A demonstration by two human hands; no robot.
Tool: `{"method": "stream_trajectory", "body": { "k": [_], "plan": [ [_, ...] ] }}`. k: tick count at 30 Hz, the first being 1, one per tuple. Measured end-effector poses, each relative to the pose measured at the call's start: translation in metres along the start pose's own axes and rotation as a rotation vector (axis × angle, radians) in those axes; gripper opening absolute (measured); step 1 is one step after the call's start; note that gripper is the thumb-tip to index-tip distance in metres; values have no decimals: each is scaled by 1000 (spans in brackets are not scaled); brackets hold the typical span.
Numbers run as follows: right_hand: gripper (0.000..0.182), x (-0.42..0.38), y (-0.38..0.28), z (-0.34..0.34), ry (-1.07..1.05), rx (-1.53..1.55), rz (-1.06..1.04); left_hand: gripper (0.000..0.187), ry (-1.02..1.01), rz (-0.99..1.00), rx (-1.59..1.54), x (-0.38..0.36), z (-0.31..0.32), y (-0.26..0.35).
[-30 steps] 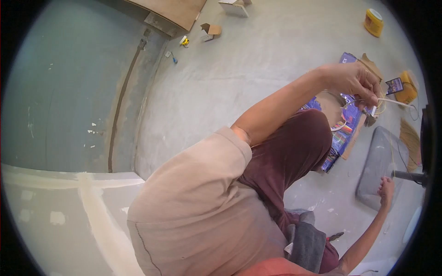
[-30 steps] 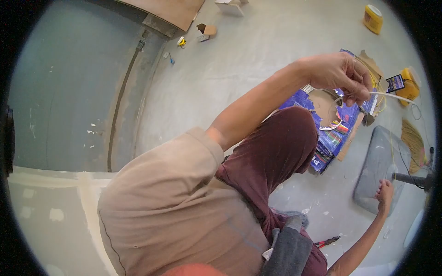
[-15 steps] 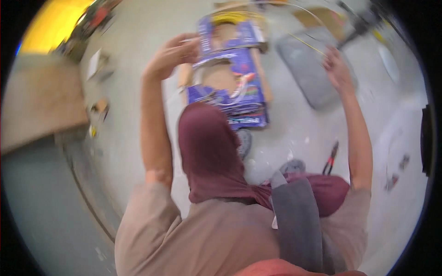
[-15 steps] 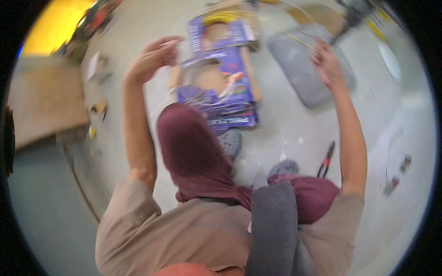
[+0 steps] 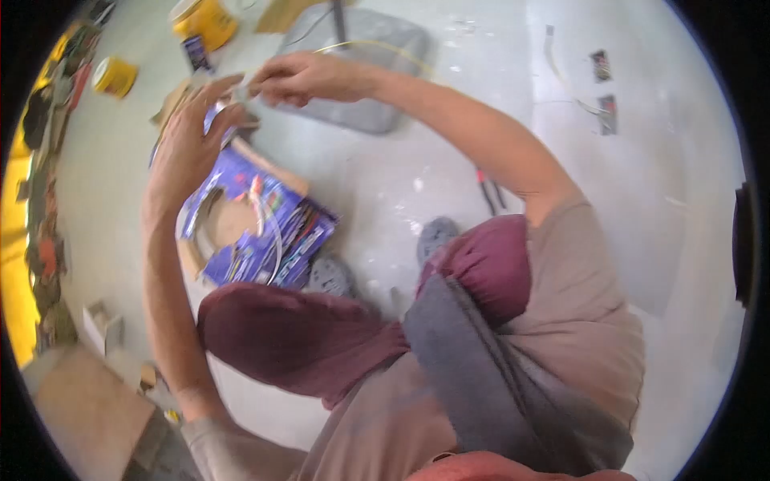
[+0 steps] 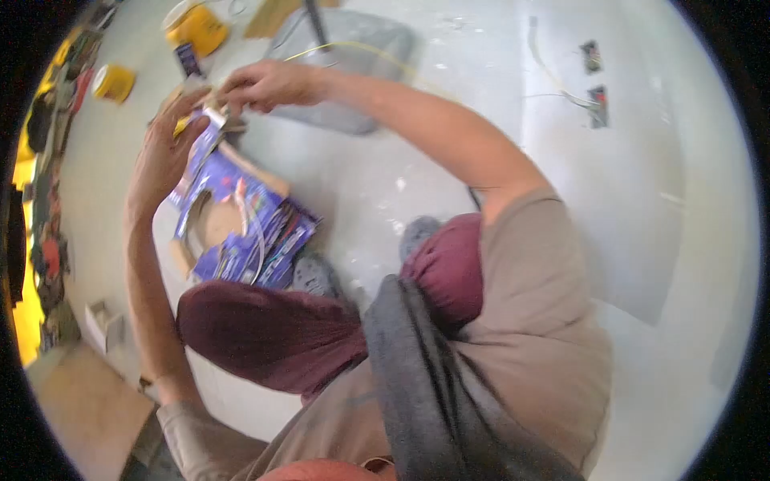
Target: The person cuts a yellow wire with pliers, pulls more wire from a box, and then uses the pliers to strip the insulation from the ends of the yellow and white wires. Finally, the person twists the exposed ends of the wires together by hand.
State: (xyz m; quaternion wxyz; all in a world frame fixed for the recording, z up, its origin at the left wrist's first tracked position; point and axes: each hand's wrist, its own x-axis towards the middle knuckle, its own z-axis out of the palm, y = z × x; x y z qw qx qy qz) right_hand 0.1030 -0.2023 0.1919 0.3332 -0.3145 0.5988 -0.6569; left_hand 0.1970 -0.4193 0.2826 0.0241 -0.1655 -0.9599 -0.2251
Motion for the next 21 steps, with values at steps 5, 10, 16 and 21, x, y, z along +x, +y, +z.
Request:
{"method": "stream_trajectory", "body": {
  "k": [5, 10, 16, 21],
  "plan": [
    [26, -8, -4, -31, -50, -22, 15, 19, -46, -116, -270, 51, 22, 23],
    [29, -36, -30, -60, 12, -283, 186, 23, -139, 33, -213, 93, 53, 7],
    [31, -44, 27, -106, -23, -827, 111, 31, -115, 448, -261, 108, 132, -17],
    [29, -43, 28, -90, -92, -584, 345, 31, -212, 261, 104, 123, 166, -46]
  ]
}}
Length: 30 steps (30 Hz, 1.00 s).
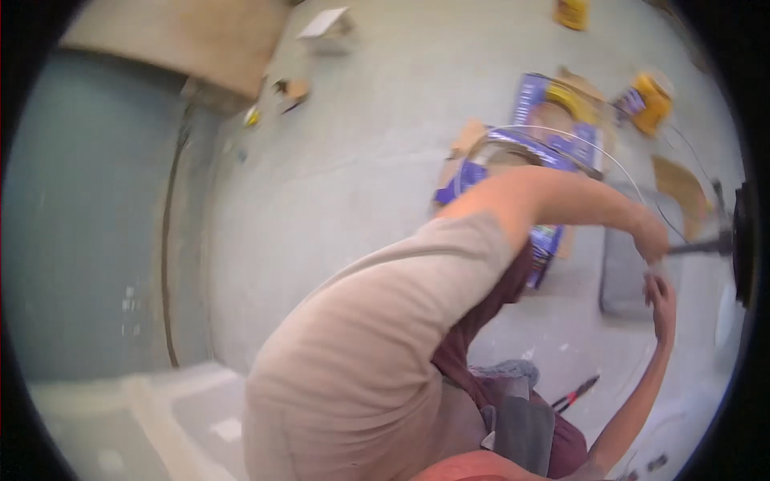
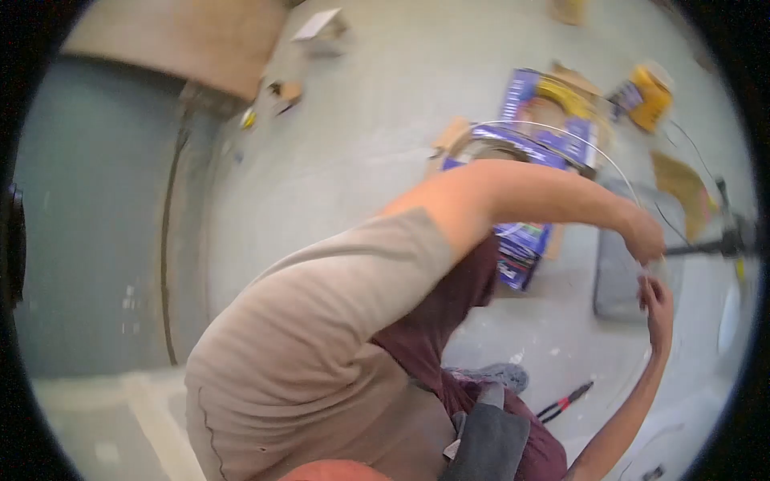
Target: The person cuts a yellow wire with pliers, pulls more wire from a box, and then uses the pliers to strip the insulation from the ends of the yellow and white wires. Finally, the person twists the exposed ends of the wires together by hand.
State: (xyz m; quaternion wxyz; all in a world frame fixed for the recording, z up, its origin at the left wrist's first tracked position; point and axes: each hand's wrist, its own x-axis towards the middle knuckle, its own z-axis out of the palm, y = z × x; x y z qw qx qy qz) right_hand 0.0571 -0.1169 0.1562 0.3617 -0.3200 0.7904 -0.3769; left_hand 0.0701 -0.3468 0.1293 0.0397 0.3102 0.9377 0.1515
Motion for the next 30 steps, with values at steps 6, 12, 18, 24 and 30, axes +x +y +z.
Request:
{"method": "stream_trajectory", "body": {
  "k": [6, 12, 18, 24, 30],
  "plan": [
    [25, 27, 60, 11, -169, 149, 83, 31, -123, -107, 80, -20, 28, 1],
    [15, 44, 82, 27, -358, 132, 172, 32, -245, -83, 101, -37, 46, 7],
    [9, 45, 86, 32, -367, 105, 253, 32, -224, -123, 3, -57, 35, 24],
    [6, 47, 89, 35, -396, 34, 225, 30, -272, -42, 125, -49, 46, 20],
    [7, 52, 89, 50, -410, 20, 289, 28, -278, -58, 170, -63, 40, 24]
  ]
}}
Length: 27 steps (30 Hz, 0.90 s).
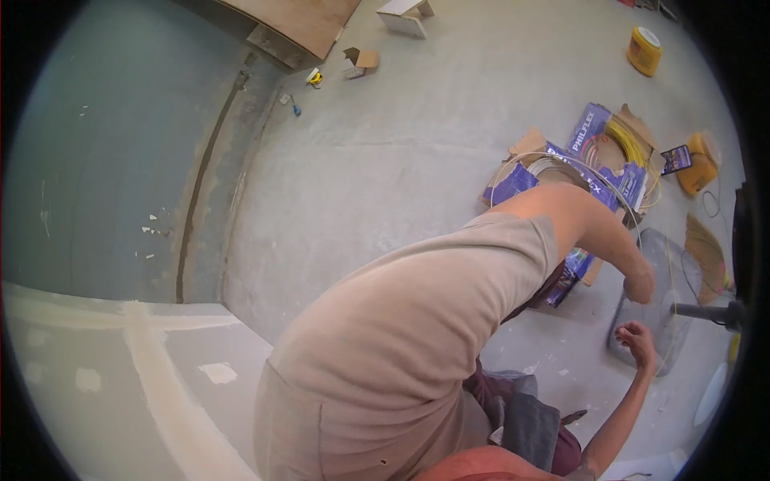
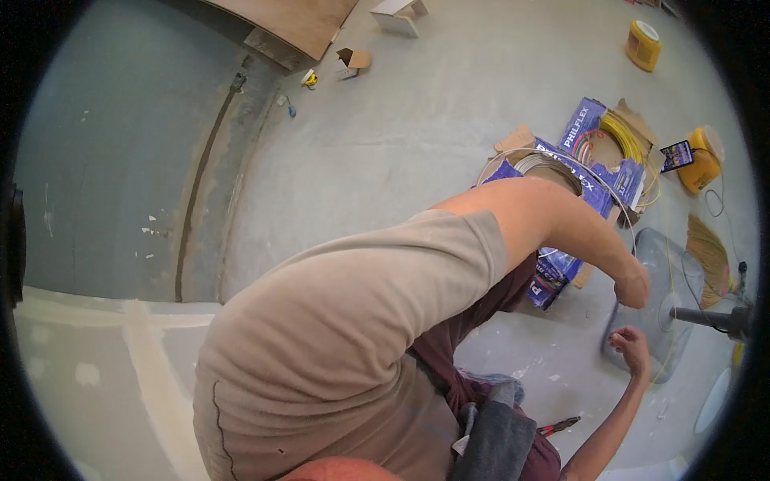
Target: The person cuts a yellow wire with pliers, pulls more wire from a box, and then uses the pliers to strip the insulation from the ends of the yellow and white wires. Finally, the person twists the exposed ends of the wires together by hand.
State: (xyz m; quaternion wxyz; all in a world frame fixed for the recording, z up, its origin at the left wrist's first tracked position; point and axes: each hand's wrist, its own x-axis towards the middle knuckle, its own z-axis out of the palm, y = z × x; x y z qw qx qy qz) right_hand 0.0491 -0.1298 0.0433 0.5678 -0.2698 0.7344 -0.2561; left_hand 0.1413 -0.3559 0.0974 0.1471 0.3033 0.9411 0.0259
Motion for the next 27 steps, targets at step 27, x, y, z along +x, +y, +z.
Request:
{"method": "stream_trajectory", "body": {
  "k": [27],
  "plan": [
    [15, -11, -32, 10, -58, 64, -198, 24, -91, -389, -75, -28, -42, -48]
  ]
}}
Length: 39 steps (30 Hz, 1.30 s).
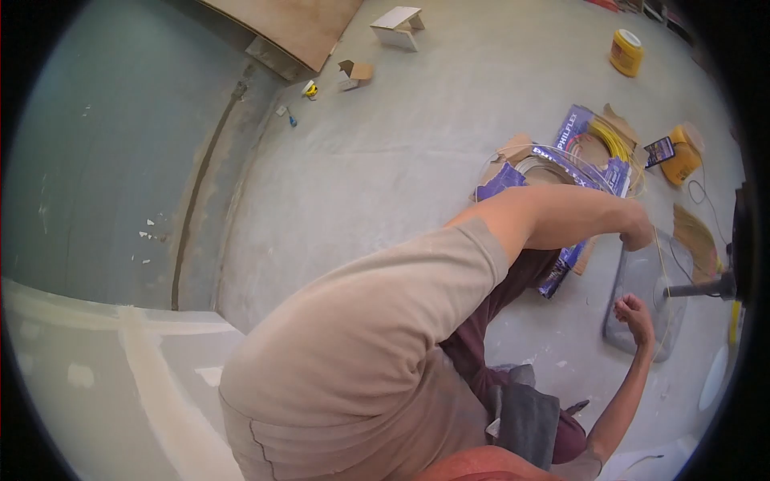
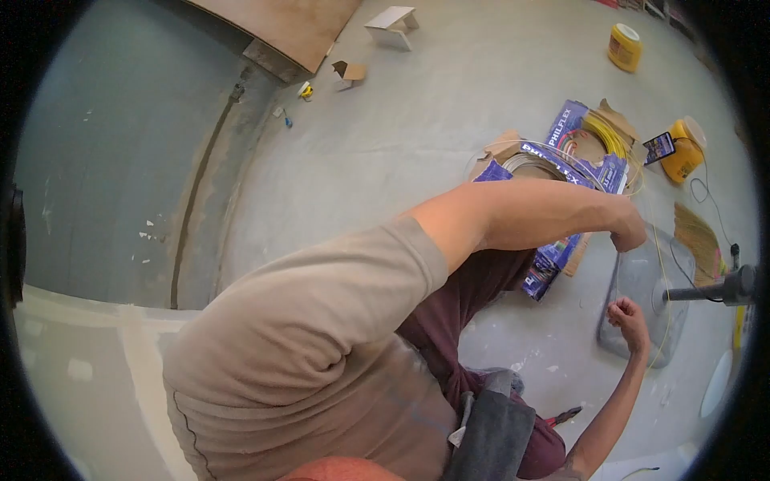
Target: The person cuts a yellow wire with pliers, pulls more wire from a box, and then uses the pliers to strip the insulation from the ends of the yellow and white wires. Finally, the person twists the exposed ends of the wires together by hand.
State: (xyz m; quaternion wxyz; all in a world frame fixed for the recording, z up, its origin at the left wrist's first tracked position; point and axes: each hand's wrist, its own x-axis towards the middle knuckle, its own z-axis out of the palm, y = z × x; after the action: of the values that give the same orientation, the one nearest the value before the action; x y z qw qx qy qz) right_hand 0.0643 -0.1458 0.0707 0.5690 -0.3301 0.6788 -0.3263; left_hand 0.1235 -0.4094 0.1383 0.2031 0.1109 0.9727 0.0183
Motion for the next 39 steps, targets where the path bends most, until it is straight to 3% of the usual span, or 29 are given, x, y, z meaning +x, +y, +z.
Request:
{"method": "stream_trajectory", "body": {
  "k": [2, 4, 6, 7, 9, 11, 13, 17, 19, 23, 25, 26, 28, 29, 32, 35, 39],
  "plan": [
    [16, -9, 0, 5, 56, 7, 6, 26, -235, -21, -76, 4, 3, -5],
    [17, -11, 6, -3, 112, 12, 3, 26, -218, -54, -71, -5, -8, -3],
    [17, -11, 21, -27, 220, -308, 82, 26, -202, -87, -68, -16, -14, -3],
    [17, -16, 13, -29, 218, -310, 87, 26, -208, -117, -59, -19, -13, -4],
    [13, -41, -17, -32, 212, -353, 20, 25, -215, -145, -55, -21, -12, -7],
    [13, -76, -98, 22, 184, -223, 73, 24, -216, -148, -28, -20, -10, -12],
    [24, -90, -132, 57, -209, 58, 14, 24, -188, -137, -60, -16, -3, -15],
    [44, -92, -188, 140, -942, -132, -153, 24, -144, -125, -128, -18, -4, -13],
    [41, -95, -215, 172, -1169, -126, -198, 23, -170, -104, -104, -11, -5, -14],
    [41, -90, -221, 187, -1383, -140, -210, 21, -209, -68, -85, -1, 1, -16],
    [34, -87, -227, 184, -1360, -305, -437, 21, -217, -69, -128, 3, 4, -20],
    [34, -84, -226, 179, -1363, -302, -436, 20, -225, -69, -171, 5, 7, -21],
    [26, -80, -219, 164, -1073, -114, -546, 19, -212, -48, -120, 14, 16, -25],
    [26, -82, -222, 158, -1072, -111, -542, 19, -195, -29, -62, 18, 19, -27],
    [18, -94, -230, 146, -577, 235, -627, 20, -224, -40, -109, 4, 12, -27],
    [24, -114, -230, 193, -28, 738, -763, 21, -233, -52, -109, 9, 15, -29],
    [23, -116, -243, 224, 24, 886, -970, 21, -266, -26, -82, 22, 24, -30]
  ]
}}
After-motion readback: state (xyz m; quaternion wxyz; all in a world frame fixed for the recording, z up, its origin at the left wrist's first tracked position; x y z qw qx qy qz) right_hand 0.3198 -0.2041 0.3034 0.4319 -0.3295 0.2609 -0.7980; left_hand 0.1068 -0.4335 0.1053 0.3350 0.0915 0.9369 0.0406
